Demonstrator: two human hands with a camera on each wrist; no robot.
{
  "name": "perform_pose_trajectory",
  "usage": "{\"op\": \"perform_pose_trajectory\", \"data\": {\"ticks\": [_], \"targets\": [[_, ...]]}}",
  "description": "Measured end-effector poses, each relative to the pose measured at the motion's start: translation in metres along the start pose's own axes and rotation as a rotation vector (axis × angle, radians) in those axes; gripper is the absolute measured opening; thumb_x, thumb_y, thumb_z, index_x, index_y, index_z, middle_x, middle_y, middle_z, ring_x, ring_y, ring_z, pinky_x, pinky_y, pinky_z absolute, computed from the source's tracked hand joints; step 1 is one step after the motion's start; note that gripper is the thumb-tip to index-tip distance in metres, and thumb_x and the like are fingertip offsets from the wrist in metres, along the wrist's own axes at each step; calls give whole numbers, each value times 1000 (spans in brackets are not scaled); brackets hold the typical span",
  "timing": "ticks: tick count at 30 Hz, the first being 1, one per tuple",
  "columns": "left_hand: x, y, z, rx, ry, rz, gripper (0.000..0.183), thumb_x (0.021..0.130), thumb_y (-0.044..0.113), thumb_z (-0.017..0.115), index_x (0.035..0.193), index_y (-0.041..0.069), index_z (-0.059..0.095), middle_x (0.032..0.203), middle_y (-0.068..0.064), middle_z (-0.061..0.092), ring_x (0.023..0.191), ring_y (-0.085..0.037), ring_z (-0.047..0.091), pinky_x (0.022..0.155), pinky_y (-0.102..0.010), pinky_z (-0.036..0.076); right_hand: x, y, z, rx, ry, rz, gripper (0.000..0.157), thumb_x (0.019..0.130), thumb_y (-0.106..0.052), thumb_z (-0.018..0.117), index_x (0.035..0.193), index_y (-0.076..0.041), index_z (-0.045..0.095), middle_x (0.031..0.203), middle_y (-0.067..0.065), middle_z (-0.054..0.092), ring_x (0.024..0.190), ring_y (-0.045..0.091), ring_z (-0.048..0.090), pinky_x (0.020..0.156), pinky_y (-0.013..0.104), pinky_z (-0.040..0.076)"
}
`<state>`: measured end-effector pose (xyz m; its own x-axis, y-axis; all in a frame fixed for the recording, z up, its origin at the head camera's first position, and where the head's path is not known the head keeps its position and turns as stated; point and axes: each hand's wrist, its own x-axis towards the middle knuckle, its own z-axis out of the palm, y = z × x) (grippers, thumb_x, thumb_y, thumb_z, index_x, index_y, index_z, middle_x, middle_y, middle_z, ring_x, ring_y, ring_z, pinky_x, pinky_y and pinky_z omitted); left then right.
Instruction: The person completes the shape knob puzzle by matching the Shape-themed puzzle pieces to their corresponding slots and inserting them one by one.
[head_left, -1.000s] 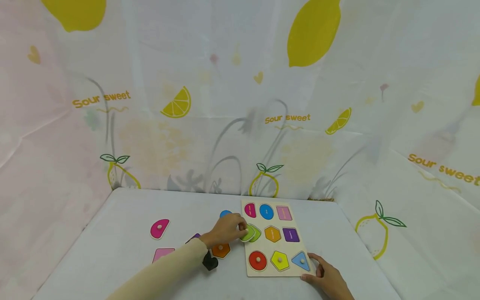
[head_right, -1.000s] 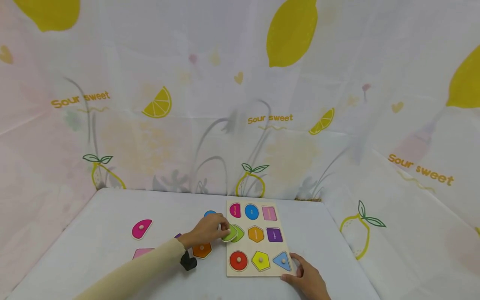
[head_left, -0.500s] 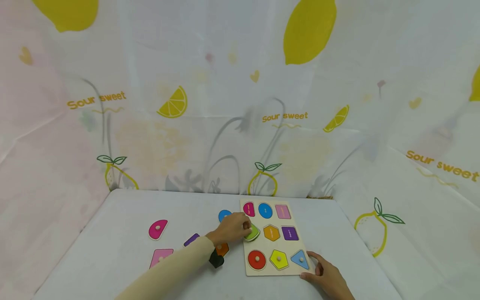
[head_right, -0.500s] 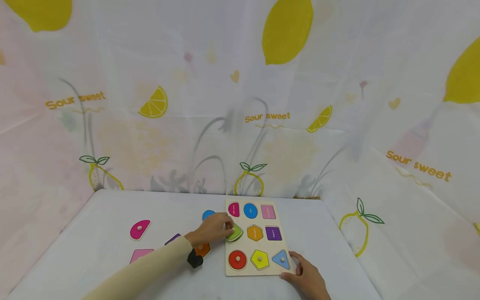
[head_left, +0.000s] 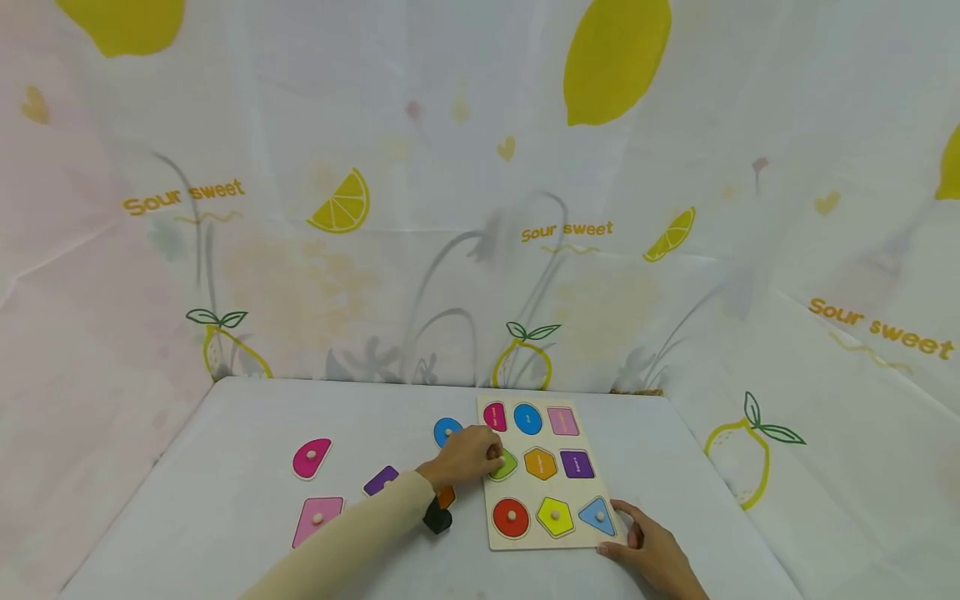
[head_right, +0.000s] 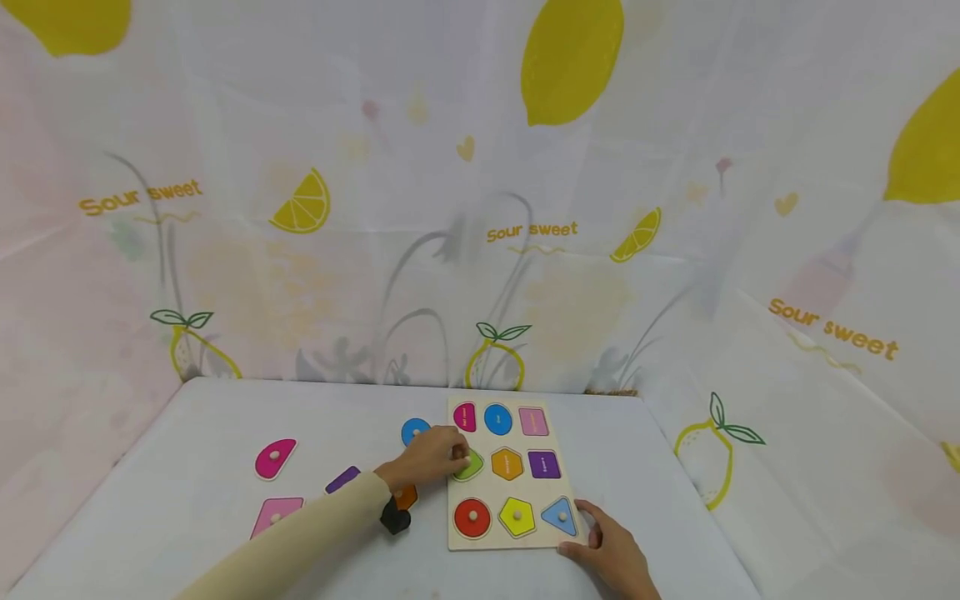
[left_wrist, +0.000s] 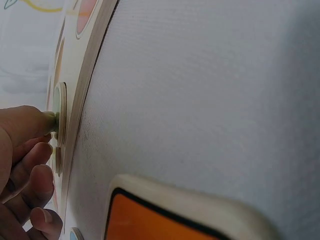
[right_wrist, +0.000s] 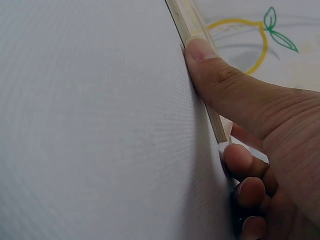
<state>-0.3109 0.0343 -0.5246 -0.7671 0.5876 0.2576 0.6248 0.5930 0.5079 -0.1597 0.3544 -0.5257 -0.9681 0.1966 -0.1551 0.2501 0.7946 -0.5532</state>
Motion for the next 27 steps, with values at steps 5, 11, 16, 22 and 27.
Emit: {"op": "perform_pose_trajectory", "data": {"ticks": [5, 11, 16, 22, 27], "targets": [[-1, -1, -3, -17, 8, 12, 9, 92, 21, 78, 89, 14, 76, 74, 14, 58, 74, -5, 52, 70, -24, 48, 1, 0, 0, 6, 2, -10, 95, 66, -54, 92, 141, -6, 59, 74, 3, 47, 67, 18, 45, 58, 30, 37], [-1, 0, -4, -8, -4, -19, 10, 93, 23, 78, 87, 15, 75, 71, 14, 55, 72, -5, 51, 66, -22, 46, 1, -2, 0, -2, 2, -32, 91, 69, -52, 92, 140, -6, 59, 74, 2, 46, 67, 17, 44, 58, 29, 34], [-2, 1, -4, -11, -1, -37, 10, 92, 22, 78, 86, 15, 74, 70, 14, 56, 70, -5, 51, 64, -22, 46, 1, -4, 1, -3, 3, -37, 91, 69, -52, 92, 139, -6, 60, 73, 2, 46, 67, 17, 44, 58, 29, 34], [-5, 6, -5, -7, -10, -43, 10, 92, 20, 78, 89, 10, 77, 71, 12, 58, 70, -5, 52, 64, -21, 47, 1, -2, 1, -5, -3, -24, 96, 67, -58, 91, 140, -4, 59, 73, 2, 47, 66, 17, 44, 59, 29, 35], [-10, 11, -11, -4, -10, -48, 15, 91, 22, 78, 96, 9, 78, 76, 10, 60, 72, -5, 52, 65, -20, 47, 0, 0, 1, -5, 1, -8, 98, 65, -59, 91, 140, -5, 58, 74, 3, 47, 67, 18, 45, 59, 30, 36]]}}
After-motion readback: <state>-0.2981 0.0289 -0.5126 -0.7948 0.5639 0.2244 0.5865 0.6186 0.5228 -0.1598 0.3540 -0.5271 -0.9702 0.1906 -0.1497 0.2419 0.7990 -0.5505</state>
